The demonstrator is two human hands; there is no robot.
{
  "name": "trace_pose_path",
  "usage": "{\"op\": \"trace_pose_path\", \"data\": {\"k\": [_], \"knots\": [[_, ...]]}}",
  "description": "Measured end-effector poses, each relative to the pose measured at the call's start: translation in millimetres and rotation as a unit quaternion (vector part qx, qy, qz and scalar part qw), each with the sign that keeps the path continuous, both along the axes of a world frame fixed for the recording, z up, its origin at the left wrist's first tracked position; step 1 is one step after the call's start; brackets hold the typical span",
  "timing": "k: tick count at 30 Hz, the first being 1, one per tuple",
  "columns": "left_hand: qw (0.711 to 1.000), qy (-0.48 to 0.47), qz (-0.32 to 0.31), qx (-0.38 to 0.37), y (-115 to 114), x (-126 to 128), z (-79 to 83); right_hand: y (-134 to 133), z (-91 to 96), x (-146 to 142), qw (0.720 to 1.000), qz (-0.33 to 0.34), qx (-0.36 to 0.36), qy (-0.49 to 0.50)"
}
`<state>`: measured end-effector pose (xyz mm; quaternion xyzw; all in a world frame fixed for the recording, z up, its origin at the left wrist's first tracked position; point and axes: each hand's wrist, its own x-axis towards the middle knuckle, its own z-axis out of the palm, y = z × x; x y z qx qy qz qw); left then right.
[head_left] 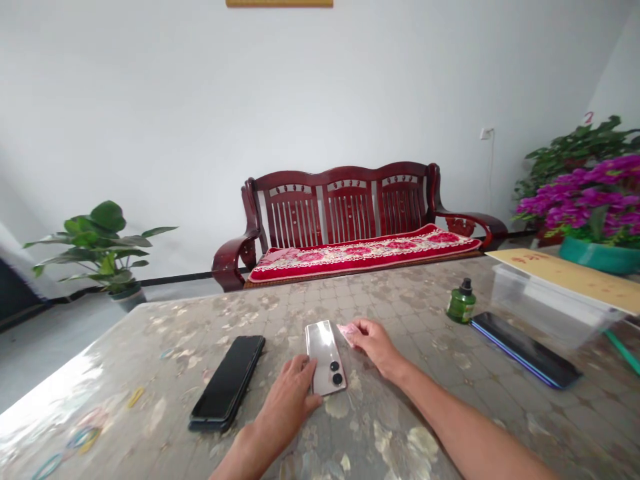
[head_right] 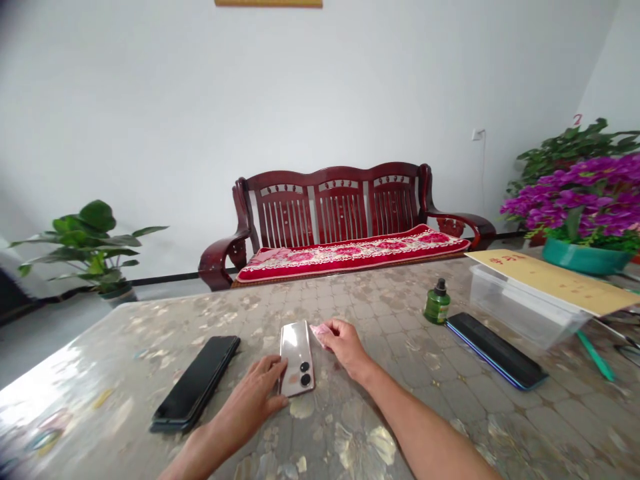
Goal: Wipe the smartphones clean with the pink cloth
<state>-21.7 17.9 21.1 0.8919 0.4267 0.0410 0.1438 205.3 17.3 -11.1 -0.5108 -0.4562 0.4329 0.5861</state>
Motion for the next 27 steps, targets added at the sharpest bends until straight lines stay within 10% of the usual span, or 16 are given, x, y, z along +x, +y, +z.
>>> {"op": "trace_pose_path", "data": {"k": [7, 16, 27], "knots": [[0.998, -0.036, -0.049, -0.021, -4, -10, -0.9, -4, 8.8, -23, 0.914, 0.017, 0.092, -0.395], [0.996, -0.057, -0.066, -0.015, -2, -7, 2.5, 40, 28.0, -29, 0.799, 0.048, 0.082, -0.594], [0.991, -0.092, -0.098, 0.014, 0, -5, -6.6, 41, 24.4, -40, 0.783, 0.071, 0.11, -0.608]]}}
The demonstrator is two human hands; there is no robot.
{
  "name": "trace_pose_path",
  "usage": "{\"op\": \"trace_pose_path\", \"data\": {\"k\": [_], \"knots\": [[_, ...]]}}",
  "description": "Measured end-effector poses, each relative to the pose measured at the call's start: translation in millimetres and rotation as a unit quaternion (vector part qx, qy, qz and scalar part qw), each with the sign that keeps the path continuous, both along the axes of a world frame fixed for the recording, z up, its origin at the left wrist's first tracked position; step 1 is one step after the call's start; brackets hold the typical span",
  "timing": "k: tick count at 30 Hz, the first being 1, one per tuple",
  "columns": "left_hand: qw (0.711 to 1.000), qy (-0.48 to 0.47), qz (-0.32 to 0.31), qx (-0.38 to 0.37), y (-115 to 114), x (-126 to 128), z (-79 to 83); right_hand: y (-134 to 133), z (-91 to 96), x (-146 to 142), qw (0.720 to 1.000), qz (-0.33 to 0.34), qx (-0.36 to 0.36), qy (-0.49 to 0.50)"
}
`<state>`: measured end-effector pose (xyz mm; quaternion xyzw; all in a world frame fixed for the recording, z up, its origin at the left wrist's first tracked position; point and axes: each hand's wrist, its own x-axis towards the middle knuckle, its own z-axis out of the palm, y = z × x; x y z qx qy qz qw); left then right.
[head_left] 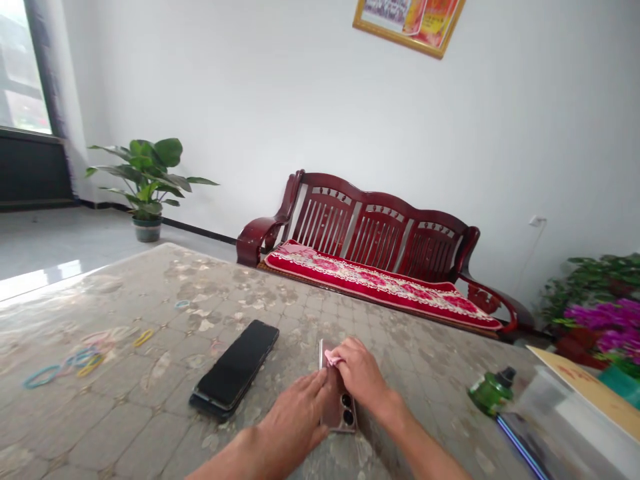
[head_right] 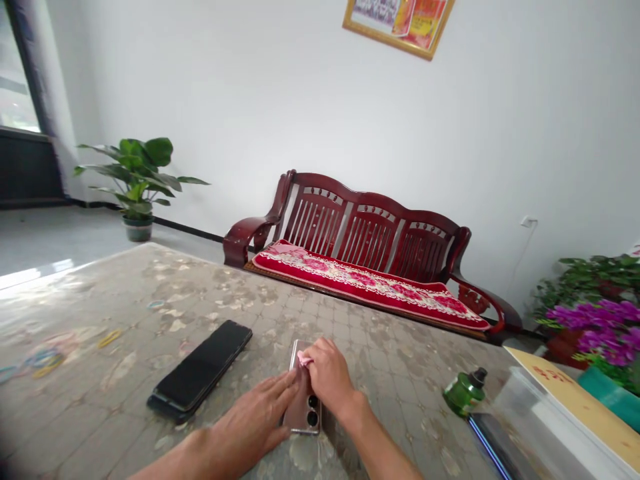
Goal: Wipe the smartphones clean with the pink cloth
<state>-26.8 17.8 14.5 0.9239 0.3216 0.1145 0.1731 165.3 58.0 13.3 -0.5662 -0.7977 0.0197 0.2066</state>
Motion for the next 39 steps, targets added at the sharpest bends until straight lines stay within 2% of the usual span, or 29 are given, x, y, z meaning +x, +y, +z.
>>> {"op": "trace_pose_path", "data": {"k": [2, 8, 13, 15, 19, 22, 28, 30, 32, 36, 39], "knots": [[1.0, -0.006, 0.0, 0.009, 1, 1, -3.8, 2, 0.9, -1, 1.0, 0.002, -0.002, -0.006], [1.0, -0.01, 0.012, 0.006, 2, 1, -11.0, 27, 3.6, -9, 0.998, -0.058, -0.012, -0.01], [1.0, -0.001, 0.014, 0.015, 4, 1, -12.4, 19, 5.9, -17, 0.999, 0.037, -0.029, -0.014], [1.0, 0.003, 0.016, 0.015, 5, 2, -15.7, 19, 7.5, -17, 0.998, 0.049, -0.04, -0.016], [1.0, 0.011, 0.014, 0.017, 7, 4, -22.8, 35, 8.6, -17, 0.999, 0.0, -0.033, -0.019], [1.0, 0.005, 0.013, 0.02, 7, 3, -23.5, 43, 7.5, -19, 1.0, -0.011, -0.022, -0.019], [0.999, 0.009, 0.019, 0.029, 6, 4, -18.7, 16, 9.1, -15, 0.997, 0.068, -0.047, -0.004], [0.999, 0.012, 0.022, 0.033, 5, 4, -17.6, 9, 10.2, -14, 0.996, 0.075, -0.049, -0.004], [0.999, 0.016, 0.023, 0.032, 4, 4, -16.8, 10, 10.5, -14, 0.997, 0.057, -0.045, -0.008], [0.999, 0.017, 0.024, 0.019, 4, 4, -16.9, 31, 10.0, -20, 0.999, 0.004, -0.035, -0.034], [1.0, 0.009, 0.024, 0.015, 6, 4, -19.2, 41, 9.7, -25, 0.998, -0.009, -0.032, -0.054]]}}
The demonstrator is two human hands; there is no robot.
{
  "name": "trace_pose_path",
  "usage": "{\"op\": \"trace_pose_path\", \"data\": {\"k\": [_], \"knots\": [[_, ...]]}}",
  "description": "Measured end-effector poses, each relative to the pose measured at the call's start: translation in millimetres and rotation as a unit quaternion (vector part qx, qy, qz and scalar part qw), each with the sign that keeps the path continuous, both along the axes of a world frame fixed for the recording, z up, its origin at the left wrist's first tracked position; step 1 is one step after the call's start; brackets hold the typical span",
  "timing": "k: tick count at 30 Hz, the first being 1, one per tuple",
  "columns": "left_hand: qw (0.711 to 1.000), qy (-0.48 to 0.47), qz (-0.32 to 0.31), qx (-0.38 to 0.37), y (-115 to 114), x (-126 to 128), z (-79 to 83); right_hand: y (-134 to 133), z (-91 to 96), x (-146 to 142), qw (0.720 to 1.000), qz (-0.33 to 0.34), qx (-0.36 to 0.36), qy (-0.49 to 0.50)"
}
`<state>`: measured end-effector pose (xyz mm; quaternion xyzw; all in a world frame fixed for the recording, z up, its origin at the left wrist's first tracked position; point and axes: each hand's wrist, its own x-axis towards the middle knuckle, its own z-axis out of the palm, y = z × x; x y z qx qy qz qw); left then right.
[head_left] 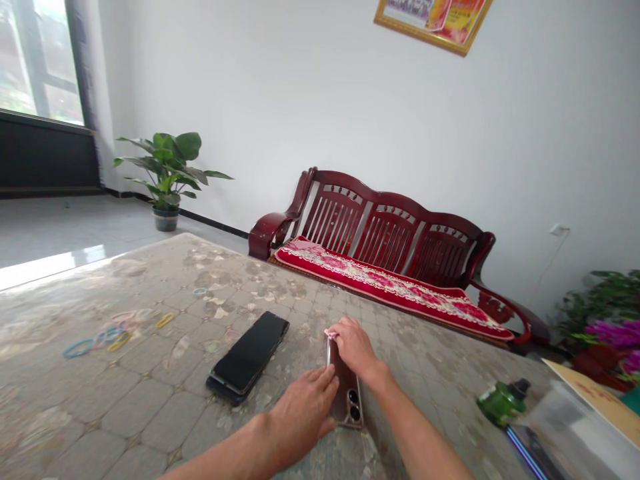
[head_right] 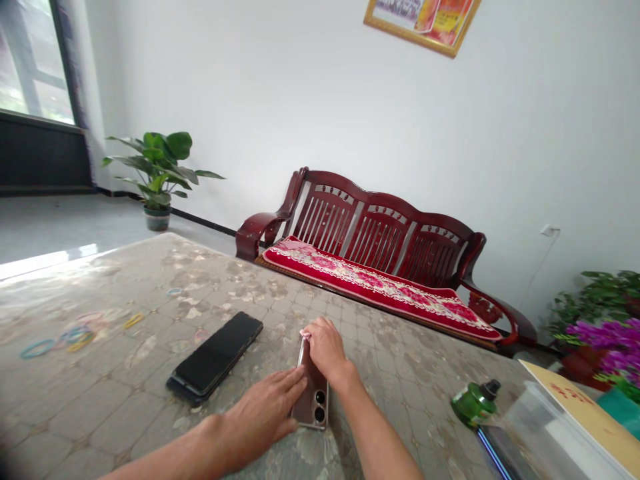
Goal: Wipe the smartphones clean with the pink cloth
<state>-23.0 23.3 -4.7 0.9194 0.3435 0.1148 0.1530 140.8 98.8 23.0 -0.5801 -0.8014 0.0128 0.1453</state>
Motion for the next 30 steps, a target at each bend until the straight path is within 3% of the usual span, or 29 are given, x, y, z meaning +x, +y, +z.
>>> {"op": "trace_pose_path", "data": {"k": [7, 14, 22, 30], "knots": [[1.0, -0.01, 0.002, 0.002, -1, -1, 1.7, -21, -3.4, 5, 0.997, 0.074, -0.003, 0.004], [1.0, 0.007, -0.005, -0.02, -4, -1, 16.1, -14, -4.1, 17, 1.0, -0.014, 0.008, 0.027], [1.0, 0.004, -0.012, -0.003, -3, -2, 13.4, -48, 1.4, 24, 0.995, 0.074, -0.033, 0.056], [1.0, 0.013, -0.014, 0.005, -3, 0, 12.7, -31, 3.4, 15, 0.999, 0.022, -0.018, 0.041]]}}
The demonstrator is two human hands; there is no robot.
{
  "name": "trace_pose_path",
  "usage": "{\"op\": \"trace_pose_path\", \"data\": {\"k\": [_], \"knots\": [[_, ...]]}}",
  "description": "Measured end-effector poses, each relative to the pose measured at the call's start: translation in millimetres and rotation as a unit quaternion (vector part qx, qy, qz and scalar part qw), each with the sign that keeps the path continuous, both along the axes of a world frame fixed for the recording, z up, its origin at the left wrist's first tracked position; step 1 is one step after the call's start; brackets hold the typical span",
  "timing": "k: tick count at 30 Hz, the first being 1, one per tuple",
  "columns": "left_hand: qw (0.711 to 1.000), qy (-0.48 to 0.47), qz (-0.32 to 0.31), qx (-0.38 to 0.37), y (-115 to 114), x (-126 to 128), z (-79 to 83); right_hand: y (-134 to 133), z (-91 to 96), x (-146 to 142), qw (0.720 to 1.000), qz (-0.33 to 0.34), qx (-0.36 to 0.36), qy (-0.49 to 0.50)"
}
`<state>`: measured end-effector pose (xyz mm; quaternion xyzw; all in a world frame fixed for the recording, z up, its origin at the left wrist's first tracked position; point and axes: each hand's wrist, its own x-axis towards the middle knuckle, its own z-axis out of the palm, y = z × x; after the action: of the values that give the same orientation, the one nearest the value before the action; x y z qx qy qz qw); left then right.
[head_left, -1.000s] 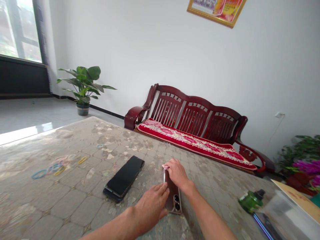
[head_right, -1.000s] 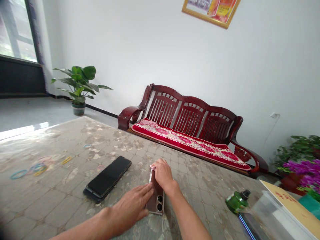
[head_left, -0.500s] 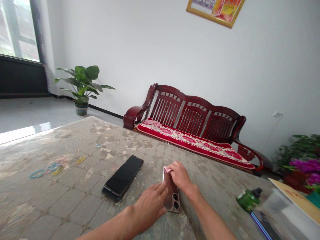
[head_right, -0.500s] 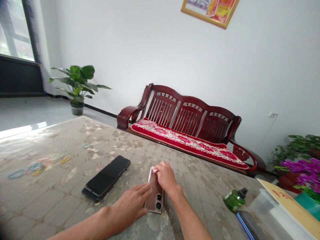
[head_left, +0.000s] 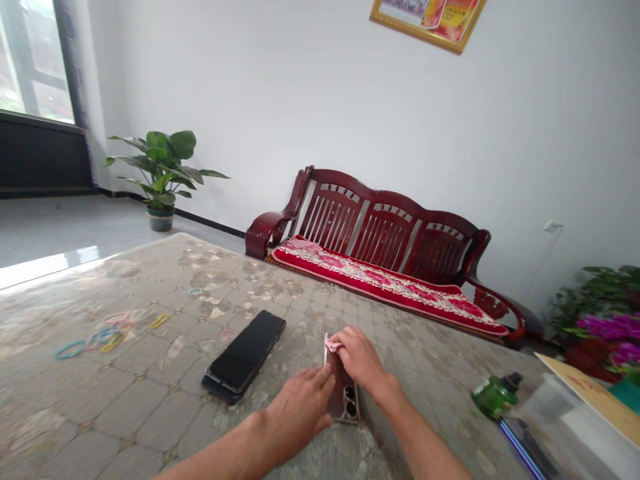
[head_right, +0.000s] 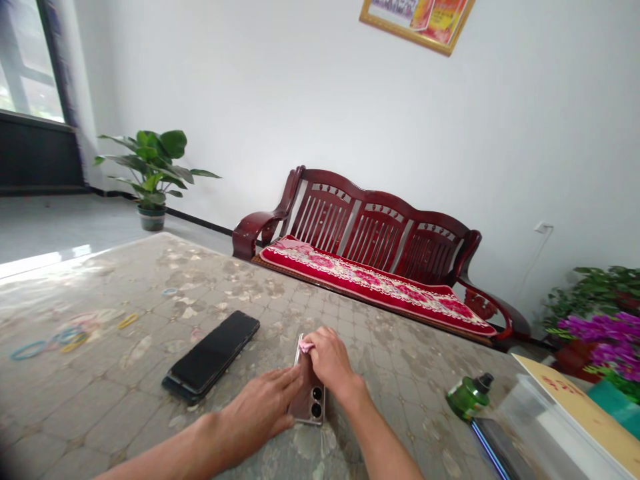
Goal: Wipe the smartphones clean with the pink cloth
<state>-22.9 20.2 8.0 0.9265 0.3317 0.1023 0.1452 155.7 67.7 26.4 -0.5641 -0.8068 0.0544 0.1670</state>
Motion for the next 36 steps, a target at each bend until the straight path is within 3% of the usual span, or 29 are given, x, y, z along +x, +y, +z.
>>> {"op": "trace_pose_path", "data": {"k": [3, 11, 20, 28, 36], "knots": [[1.0, -0.002, 0.007, -0.006, 0, -1, 2.4, 2, -0.8, -4, 1.0, -0.011, 0.009, -0.004], [1.0, -0.02, 0.0, 0.001, 1, 0, -5.0, -28, 4.5, 11, 0.998, 0.053, -0.036, 0.022], [1.0, -0.009, 0.002, -0.013, 0, -2, -0.5, 5, -5.8, 15, 0.999, -0.034, 0.001, -0.006], [1.0, -0.011, -0.008, 0.012, 0, -2, -4.7, -25, 4.1, 28, 0.997, 0.029, -0.054, 0.043], [0.999, 0.026, 0.004, 0.028, -4, -3, 4.3, 15, 0.7, 28, 0.999, -0.033, -0.017, 0.033]]}}
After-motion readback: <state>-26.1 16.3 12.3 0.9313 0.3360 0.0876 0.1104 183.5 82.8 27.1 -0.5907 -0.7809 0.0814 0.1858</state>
